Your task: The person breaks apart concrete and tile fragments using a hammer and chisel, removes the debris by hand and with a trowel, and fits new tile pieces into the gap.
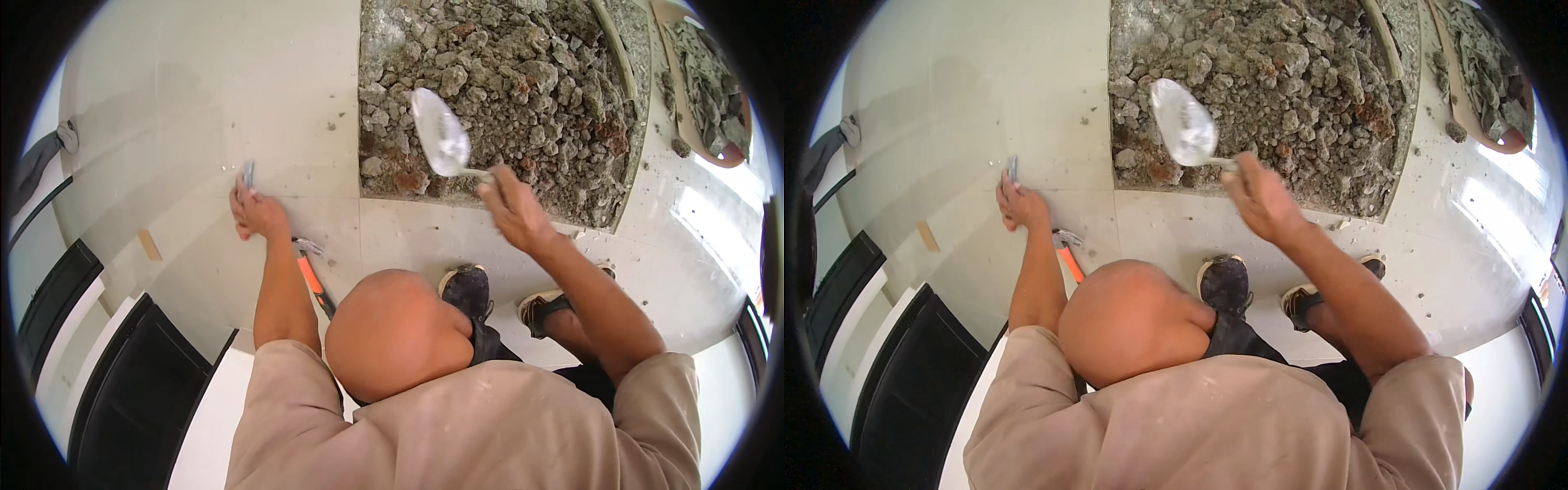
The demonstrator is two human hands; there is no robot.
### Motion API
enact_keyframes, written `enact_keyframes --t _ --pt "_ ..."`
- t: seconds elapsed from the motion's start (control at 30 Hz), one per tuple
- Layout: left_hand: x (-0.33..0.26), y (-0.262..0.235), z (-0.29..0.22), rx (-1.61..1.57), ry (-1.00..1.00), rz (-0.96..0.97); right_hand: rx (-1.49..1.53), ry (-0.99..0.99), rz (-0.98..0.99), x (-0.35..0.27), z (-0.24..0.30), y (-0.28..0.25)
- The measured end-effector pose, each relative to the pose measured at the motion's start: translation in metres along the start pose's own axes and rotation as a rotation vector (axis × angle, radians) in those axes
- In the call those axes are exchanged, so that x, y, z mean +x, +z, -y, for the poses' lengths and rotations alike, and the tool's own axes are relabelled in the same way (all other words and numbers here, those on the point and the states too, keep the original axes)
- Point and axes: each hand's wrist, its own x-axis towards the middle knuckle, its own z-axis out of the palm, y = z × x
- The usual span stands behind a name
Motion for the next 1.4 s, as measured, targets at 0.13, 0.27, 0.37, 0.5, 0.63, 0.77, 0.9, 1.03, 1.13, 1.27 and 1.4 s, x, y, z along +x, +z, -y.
enact_keyframes --t 0.13,0.27,0.37,0.5,0.63,0.77,0.9,1.03,1.13,1.27,1.4 --pt "-0.010 -0.004 -0.005 0.223 -0.198 -0.080 0.380 0.333 0.266 0.034 0.072 0.043" --pt "-0.001 -0.005 -0.014 0.235 -0.245 -0.075 0.557 0.234 0.159 0.055 0.058 0.067" --pt "-0.003 -0.006 0.001 0.240 -0.211 -0.076 0.598 0.250 -0.091 0.035 0.058 0.064" --pt "0.002 -0.005 -0.006 0.233 -0.244 -0.047 0.636 0.212 -0.280 0.010 0.089 0.033" --pt "0.003 -0.010 -0.005 0.251 -0.253 -0.036 0.812 0.260 0.038 0.066 0.148 0.023" --pt "0.004 -0.004 0.004 0.248 -0.269 0.001 0.221 0.069 -0.269 0.107 0.122 0.036" --pt "0.004 -0.001 -0.001 0.276 -0.181 -0.035 -0.335 -0.266 -0.554 0.059 0.060 0.006" --pt "0.002 0.017 0.023 0.373 -0.221 -0.175 -0.708 -0.315 -0.305 0.024 0.029 -0.014" --pt "0.001 0.008 0.012 0.331 -0.200 -0.152 -0.696 -0.474 -0.400 0.027 0.029 -0.045" --pt "0.001 0.002 0.014 0.324 -0.171 -0.187 -0.796 -0.038 -1.124 0.098 0.036 -0.138" --pt "0.001 0.011 0.019 0.289 -0.191 -0.143 -0.840 0.397 -1.339 0.153 -0.015 -0.243"
